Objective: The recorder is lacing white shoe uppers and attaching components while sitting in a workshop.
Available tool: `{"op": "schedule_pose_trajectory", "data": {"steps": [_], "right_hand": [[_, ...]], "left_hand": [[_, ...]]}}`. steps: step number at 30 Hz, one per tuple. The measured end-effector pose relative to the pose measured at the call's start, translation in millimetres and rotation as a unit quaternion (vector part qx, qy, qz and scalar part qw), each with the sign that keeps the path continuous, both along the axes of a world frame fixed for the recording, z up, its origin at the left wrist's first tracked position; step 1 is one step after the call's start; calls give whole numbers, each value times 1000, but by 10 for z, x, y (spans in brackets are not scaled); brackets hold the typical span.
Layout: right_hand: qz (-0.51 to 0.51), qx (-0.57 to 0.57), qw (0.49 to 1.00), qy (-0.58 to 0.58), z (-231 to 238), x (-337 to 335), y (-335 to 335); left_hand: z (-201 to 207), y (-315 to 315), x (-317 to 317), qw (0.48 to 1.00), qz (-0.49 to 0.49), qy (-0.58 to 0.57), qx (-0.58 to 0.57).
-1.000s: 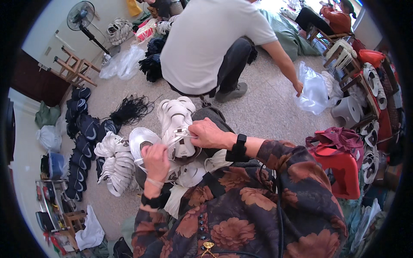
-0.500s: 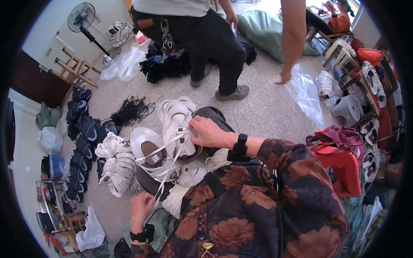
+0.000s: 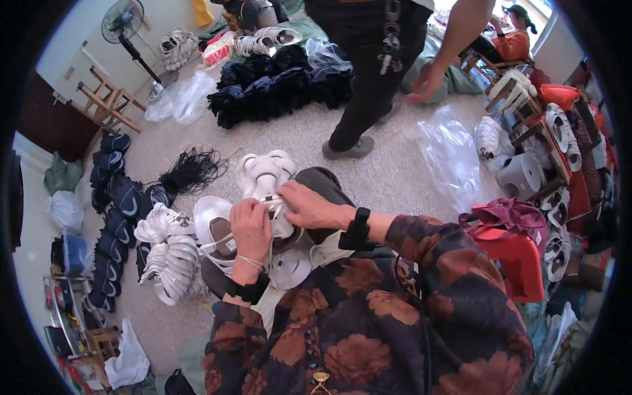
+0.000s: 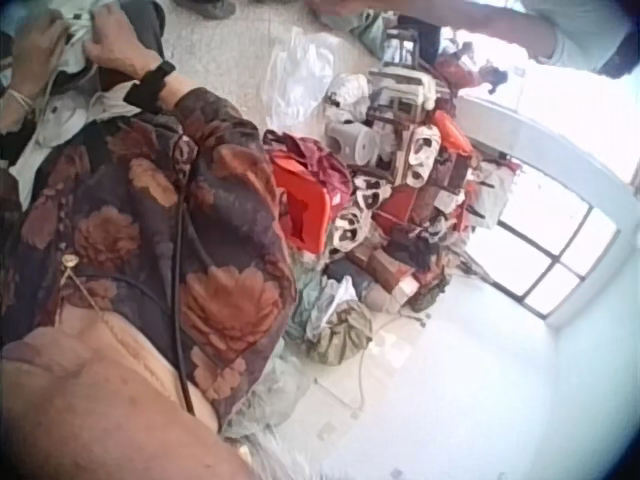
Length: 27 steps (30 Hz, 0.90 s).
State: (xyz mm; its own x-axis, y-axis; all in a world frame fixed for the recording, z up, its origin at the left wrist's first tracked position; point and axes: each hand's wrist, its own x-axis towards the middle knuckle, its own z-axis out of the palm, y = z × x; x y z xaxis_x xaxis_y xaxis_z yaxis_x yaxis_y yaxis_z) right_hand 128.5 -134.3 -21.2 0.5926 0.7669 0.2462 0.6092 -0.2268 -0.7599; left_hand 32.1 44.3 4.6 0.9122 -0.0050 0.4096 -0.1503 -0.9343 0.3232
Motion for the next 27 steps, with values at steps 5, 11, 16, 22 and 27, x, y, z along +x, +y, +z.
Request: {"op": "schedule_pose_trajectory", "data": {"steps": [5, 11, 16, 22, 27], "right_hand": [[-24, 35, 997, -70, 152, -58, 58], [0, -12, 980, -197, 165, -35, 421], [-246, 145, 913, 291, 54, 201, 229], [-336, 227, 800, 442, 134, 451, -274], [-338, 303, 752, 479, 250, 459, -674]], "left_hand": [[-54, 92, -68, 997, -17, -78, 20], [260, 125, -234, 1000, -9, -8, -1], [234, 302, -403, 990, 29, -7, -136], [75, 372, -327, 980, 7, 16, -198], [-52, 452, -181, 969, -24, 19, -244]]}}
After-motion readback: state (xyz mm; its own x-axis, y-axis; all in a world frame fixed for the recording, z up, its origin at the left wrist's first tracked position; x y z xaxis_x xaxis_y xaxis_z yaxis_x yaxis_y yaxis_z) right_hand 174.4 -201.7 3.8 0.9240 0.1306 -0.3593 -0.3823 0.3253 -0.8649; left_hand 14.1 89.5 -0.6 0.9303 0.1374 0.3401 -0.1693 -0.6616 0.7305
